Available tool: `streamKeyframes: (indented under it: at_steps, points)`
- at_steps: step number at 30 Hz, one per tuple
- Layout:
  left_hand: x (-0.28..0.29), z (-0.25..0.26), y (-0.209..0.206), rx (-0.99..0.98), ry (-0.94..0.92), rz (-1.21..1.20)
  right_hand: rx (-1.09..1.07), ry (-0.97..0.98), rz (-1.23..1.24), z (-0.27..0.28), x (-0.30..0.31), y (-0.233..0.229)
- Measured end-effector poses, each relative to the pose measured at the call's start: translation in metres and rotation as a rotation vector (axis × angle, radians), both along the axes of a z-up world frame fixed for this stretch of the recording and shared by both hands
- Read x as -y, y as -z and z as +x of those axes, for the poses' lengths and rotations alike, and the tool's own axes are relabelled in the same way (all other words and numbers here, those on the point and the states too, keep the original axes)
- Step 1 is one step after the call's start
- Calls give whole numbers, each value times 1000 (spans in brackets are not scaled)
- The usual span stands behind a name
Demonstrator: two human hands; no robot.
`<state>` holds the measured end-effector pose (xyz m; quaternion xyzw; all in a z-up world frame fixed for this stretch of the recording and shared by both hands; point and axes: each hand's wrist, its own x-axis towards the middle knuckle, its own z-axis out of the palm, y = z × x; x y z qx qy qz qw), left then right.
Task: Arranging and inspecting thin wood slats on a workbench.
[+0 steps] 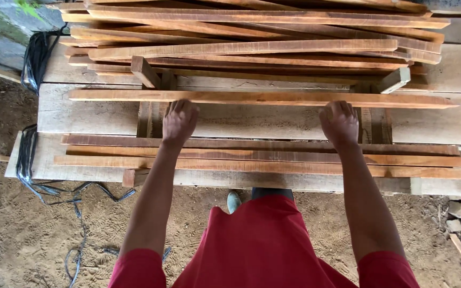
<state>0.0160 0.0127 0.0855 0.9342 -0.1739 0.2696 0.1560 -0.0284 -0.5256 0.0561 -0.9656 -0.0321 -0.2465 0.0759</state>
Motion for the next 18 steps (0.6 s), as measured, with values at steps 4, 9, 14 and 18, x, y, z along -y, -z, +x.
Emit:
streamKeyframes:
  at_steps: [4,9,14,18]
  points:
    - [21,-9,-11,-220,-25,-29,85,-42,-48,-12,-31,-30]
    - [26,-11,1,-223,-65,48,27,-34,-38,-25,-45,-46]
    - [27,-15,-13,-273,-81,35,-63,3,-8,-23,-45,-43]
    - [24,3,8,-295,-141,61,-113,31,24,-6,-34,-44]
